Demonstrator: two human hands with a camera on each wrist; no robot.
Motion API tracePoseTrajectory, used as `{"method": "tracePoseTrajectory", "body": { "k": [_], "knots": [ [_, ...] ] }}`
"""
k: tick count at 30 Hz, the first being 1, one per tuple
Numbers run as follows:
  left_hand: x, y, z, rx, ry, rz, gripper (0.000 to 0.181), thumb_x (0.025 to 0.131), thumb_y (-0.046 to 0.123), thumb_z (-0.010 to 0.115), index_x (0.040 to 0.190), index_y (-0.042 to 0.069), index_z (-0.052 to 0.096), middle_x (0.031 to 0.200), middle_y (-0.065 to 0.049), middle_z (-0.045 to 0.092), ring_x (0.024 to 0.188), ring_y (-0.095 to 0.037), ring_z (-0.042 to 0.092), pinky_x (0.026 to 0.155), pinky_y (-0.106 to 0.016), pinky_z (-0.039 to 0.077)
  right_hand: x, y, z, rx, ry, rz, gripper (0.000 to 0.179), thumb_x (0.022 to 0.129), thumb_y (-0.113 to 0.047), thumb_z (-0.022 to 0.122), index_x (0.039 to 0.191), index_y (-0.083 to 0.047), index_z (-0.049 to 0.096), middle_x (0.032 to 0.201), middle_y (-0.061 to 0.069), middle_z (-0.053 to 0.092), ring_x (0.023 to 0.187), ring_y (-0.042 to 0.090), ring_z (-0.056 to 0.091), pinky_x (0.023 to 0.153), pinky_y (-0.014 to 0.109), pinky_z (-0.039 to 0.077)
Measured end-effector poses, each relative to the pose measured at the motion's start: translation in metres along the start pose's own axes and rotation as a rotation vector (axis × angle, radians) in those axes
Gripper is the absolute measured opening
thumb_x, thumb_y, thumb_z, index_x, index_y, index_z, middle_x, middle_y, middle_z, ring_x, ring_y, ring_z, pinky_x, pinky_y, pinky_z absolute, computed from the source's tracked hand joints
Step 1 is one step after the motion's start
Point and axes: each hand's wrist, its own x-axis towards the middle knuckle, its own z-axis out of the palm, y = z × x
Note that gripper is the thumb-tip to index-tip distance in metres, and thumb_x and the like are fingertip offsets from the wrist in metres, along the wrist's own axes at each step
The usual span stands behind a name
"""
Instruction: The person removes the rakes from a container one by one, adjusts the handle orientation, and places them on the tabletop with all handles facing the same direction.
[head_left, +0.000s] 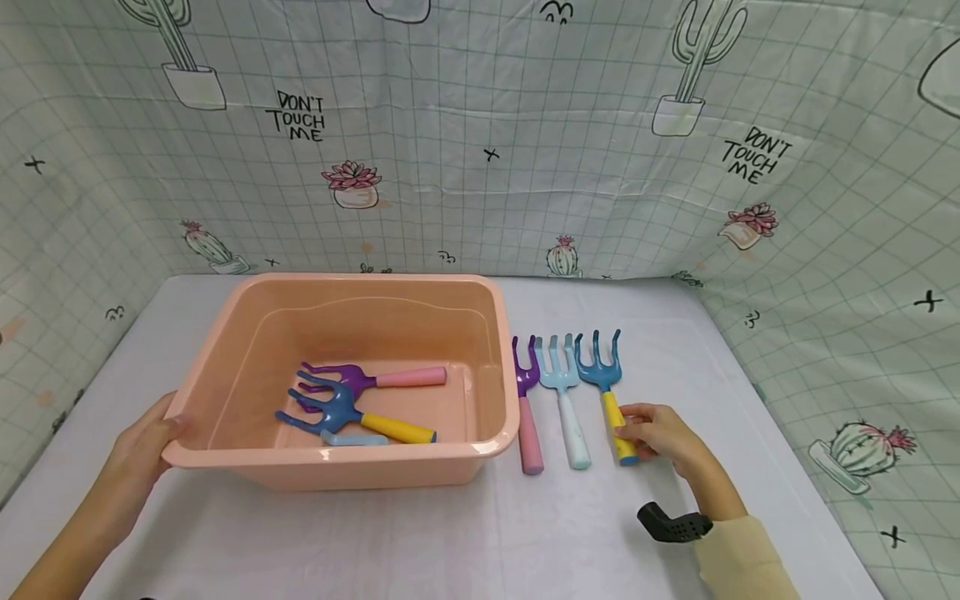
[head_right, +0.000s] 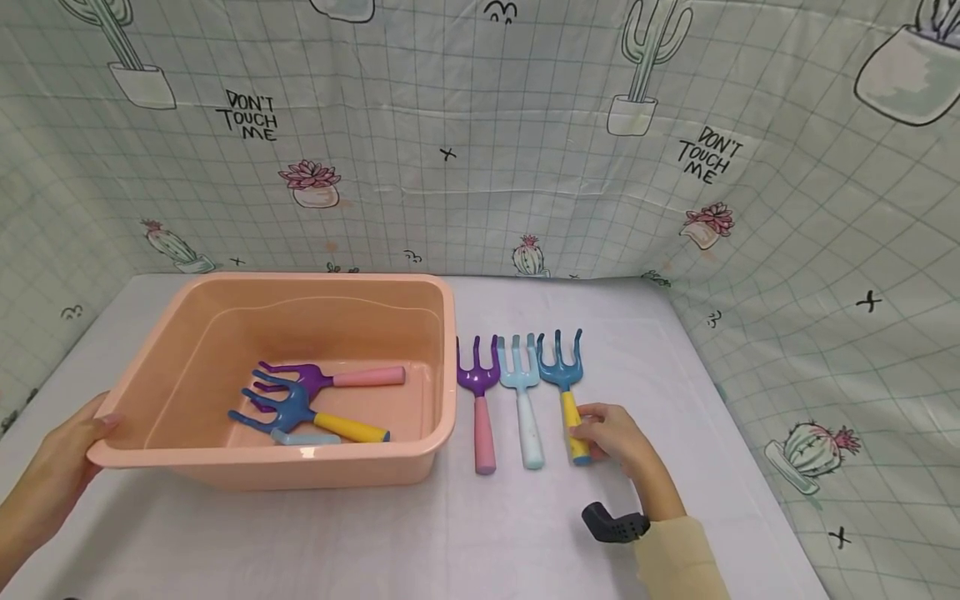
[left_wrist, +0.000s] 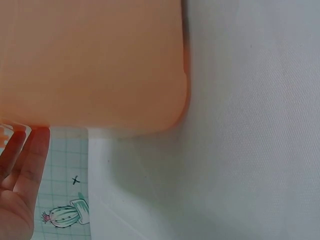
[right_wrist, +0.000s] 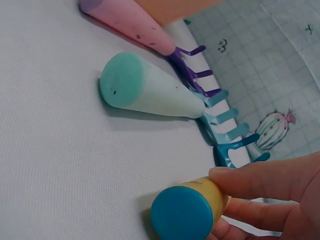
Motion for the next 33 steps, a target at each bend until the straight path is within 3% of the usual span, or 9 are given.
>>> {"method": "tracePoseTrajectory", "body": {
  "k": [13,23,33],
  "knots": [
    [-0.001,0.000,-0.001,0.004,-0.001,-0.011,0.038,0.101,0.022,0.026,0.137,0.028,0.035,0.105,0.033,0.047,0.089,0.009,0.049,0.072,-0.005,0.039,0.000,-0.007,0.002,-0.060,0.005,-0.013,0.053,0.085,-0.015,0.065,0.128,0.008,0.043,0.097,0.014,0.050,0.076,0.018,0.052,0.063,0.026,0.050],
    [0.000,-0.001,-0.001,-0.058,0.001,0.018,0.037,0.100,0.018,0.028,0.130,0.037,0.038,0.102,0.029,0.052,0.087,0.007,0.052,0.072,-0.006,0.040,0.000,-0.004,0.003,-0.072,0.013,-0.005,0.054,0.085,-0.016,0.064,0.129,0.007,0.044,0.100,0.016,0.051,0.077,0.019,0.053,0.065,0.026,0.051],
    [0.001,-0.001,0.000,-0.018,0.000,-0.007,0.037,0.101,0.023,0.027,0.136,0.030,0.037,0.106,0.034,0.047,0.090,0.010,0.050,0.072,-0.006,0.040,-0.009,-0.013,-0.005,-0.136,0.005,-0.047,0.058,0.086,-0.021,0.064,0.131,0.008,0.042,0.104,0.020,0.054,0.080,0.021,0.054,0.072,0.030,0.052]
  ]
}}
